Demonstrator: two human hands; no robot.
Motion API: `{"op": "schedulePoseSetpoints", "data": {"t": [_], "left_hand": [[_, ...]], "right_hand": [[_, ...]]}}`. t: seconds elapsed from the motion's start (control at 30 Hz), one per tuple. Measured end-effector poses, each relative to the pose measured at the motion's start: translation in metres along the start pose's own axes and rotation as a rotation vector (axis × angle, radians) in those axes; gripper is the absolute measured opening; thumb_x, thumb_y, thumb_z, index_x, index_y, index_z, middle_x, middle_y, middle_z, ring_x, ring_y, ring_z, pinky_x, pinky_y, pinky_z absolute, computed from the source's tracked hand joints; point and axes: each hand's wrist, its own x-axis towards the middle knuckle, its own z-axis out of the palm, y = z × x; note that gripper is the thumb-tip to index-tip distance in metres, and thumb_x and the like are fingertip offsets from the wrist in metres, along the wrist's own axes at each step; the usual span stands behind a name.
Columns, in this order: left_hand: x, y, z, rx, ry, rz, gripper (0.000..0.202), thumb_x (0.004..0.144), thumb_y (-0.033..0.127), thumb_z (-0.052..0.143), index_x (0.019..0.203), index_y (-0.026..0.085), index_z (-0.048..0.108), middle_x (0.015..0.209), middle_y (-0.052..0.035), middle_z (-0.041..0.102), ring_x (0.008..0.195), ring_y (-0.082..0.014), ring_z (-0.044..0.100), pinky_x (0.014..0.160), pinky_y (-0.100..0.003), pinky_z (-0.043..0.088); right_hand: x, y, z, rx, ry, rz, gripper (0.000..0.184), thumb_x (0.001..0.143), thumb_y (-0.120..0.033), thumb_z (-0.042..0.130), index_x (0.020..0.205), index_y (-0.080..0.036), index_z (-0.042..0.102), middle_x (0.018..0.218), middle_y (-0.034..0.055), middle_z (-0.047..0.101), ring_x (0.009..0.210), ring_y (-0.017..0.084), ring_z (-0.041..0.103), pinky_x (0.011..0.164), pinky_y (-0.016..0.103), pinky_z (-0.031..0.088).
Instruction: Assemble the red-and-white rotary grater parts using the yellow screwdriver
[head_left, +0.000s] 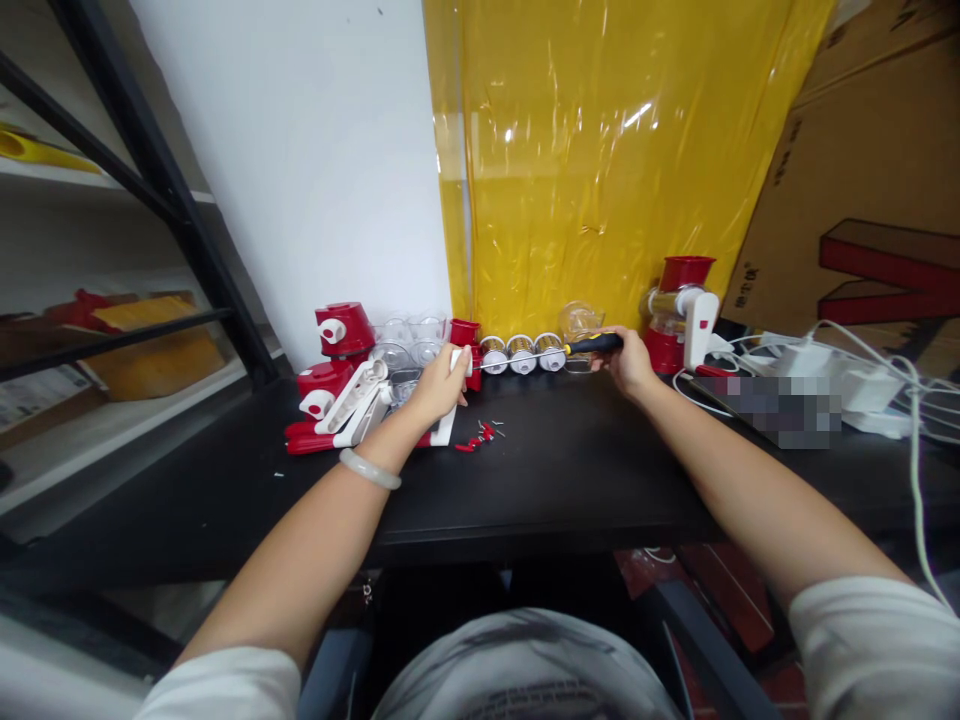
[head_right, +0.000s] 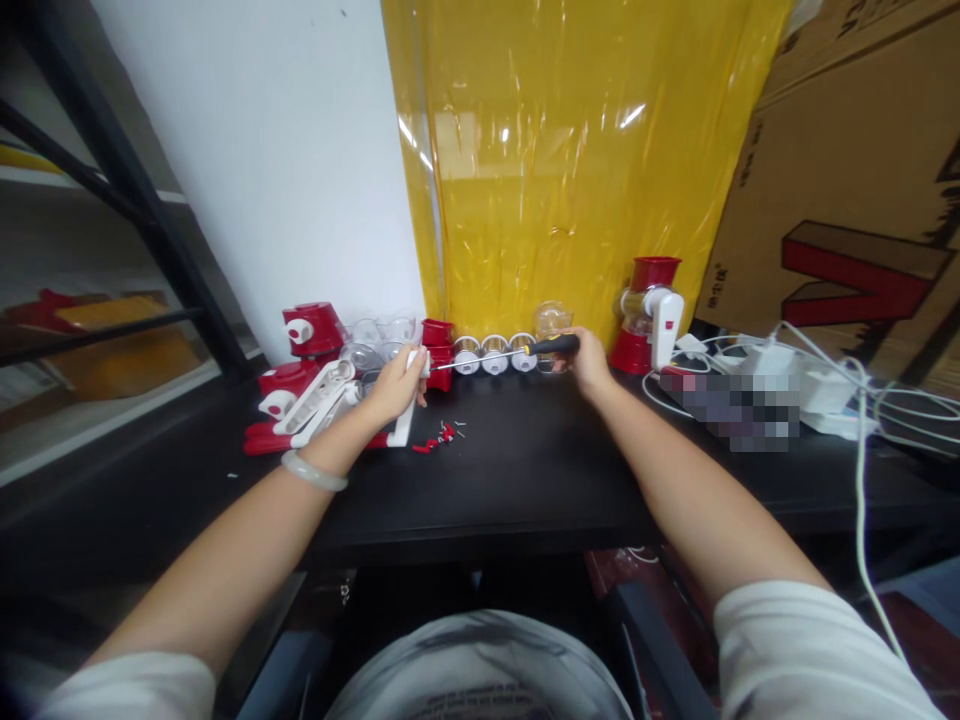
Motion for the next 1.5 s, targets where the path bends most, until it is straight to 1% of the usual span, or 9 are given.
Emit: {"op": "schedulePoseSetpoints", "data": {"t": [0.2, 0.33, 0.5, 0.67, 0.8, 0.9, 1.0, 1.17, 1.5], "left_hand": [[-0.0015, 0.0025, -0.0001, -0.028, 0.003, -0.008, 0.038, 0.095, 0.057, 0.030, 0.088, 0.022, 0.043, 0.056, 0.0060, 0.053, 0.040, -0.0132, 0.057, 0.046, -0.025, 0.046], [-0.0009, 0.0022, 0.0004, -0.034, 0.014, -0.023, 0.037, 0.095, 0.056, 0.031, 0.089, 0.022, 0.044, 0.054, 0.0064, 0.053, 0.040, -0.0135, 0.057, 0.046, -0.024, 0.045], [0.0002, 0.0010, 0.0006, -0.035, 0.020, -0.014, 0.037, 0.095, 0.056, 0.031, 0.090, 0.022, 0.044, 0.055, 0.0059, 0.054, 0.040, -0.0136, 0.057, 0.046, -0.024, 0.045], [0.0000, 0.0009, 0.0004, -0.033, 0.011, -0.013, 0.037, 0.095, 0.057, 0.030, 0.090, 0.022, 0.044, 0.055, 0.0062, 0.054, 0.040, -0.0131, 0.058, 0.046, -0.024, 0.045], [-0.0006, 0.0015, 0.0002, -0.024, 0.006, -0.010, 0.039, 0.095, 0.058, 0.030, 0.091, 0.022, 0.044, 0.056, 0.0059, 0.054, 0.041, -0.0133, 0.058, 0.047, -0.025, 0.046], [-0.0005, 0.0014, 0.0004, -0.019, 0.003, -0.010, 0.039, 0.095, 0.058, 0.029, 0.091, 0.022, 0.044, 0.056, 0.0058, 0.055, 0.041, -0.0132, 0.058, 0.047, -0.025, 0.047], [-0.0001, 0.0007, 0.0008, -0.011, 0.006, -0.011, 0.040, 0.095, 0.059, 0.029, 0.091, 0.022, 0.044, 0.056, 0.0059, 0.054, 0.041, -0.0130, 0.058, 0.047, -0.025, 0.046], [-0.0001, 0.0000, 0.0011, -0.021, 0.005, -0.007, 0.040, 0.095, 0.059, 0.030, 0.091, 0.022, 0.045, 0.056, 0.0063, 0.054, 0.041, -0.0119, 0.058, 0.047, -0.024, 0.046], [-0.0008, 0.0010, 0.0007, -0.023, 0.005, -0.010, 0.039, 0.095, 0.058, 0.030, 0.091, 0.022, 0.044, 0.056, 0.0061, 0.054, 0.041, -0.0124, 0.058, 0.047, -0.024, 0.046]], "right_hand": [[-0.0026, -0.0012, 0.0009, -0.016, -0.034, 0.068, 0.021, 0.081, -0.032, 0.045, 0.087, -0.017, 0.059, 0.050, -0.0010, 0.057, 0.035, 0.012, 0.050, 0.039, 0.024, 0.041], [-0.0034, 0.0003, 0.0010, -0.067, -0.026, 0.055, 0.016, 0.082, -0.031, 0.050, 0.088, -0.018, 0.057, 0.049, -0.0026, 0.055, 0.038, 0.013, 0.052, 0.038, 0.022, 0.041], [-0.0041, 0.0018, 0.0000, -0.107, -0.050, 0.025, 0.023, 0.085, -0.042, 0.054, 0.086, -0.019, 0.055, 0.049, -0.0033, 0.055, 0.038, 0.011, 0.053, 0.036, 0.020, 0.039], [-0.0050, 0.0014, 0.0002, -0.128, -0.062, -0.013, 0.035, 0.081, -0.055, 0.060, 0.081, -0.020, 0.053, 0.044, -0.0042, 0.053, 0.035, 0.011, 0.049, 0.033, 0.021, 0.037], [-0.0051, 0.0010, 0.0004, -0.184, -0.048, -0.015, 0.040, 0.083, -0.060, 0.054, 0.081, -0.020, 0.054, 0.041, -0.0032, 0.052, 0.032, 0.013, 0.048, 0.032, 0.022, 0.035], [-0.0053, -0.0007, 0.0007, -0.177, -0.041, 0.072, 0.041, 0.090, -0.057, 0.041, 0.085, -0.019, 0.056, 0.045, -0.0005, 0.055, 0.034, 0.015, 0.051, 0.036, 0.025, 0.039], [-0.0065, -0.0035, 0.0013, -0.118, -0.034, 0.153, 0.038, 0.093, -0.046, 0.034, 0.089, -0.018, 0.058, 0.054, 0.0020, 0.061, 0.038, 0.015, 0.055, 0.042, 0.027, 0.045], [-0.0080, -0.0052, 0.0014, -0.041, -0.029, 0.139, 0.027, 0.088, -0.033, 0.039, 0.091, -0.017, 0.060, 0.067, 0.0017, 0.065, 0.041, 0.014, 0.059, 0.046, 0.027, 0.048], [-0.0016, 0.0031, -0.0046, -0.082, -0.072, 0.092, 0.027, 0.082, -0.041, 0.050, 0.094, -0.018, 0.059, 0.063, 0.0001, 0.060, 0.041, 0.012, 0.056, 0.043, 0.026, 0.046]]}}
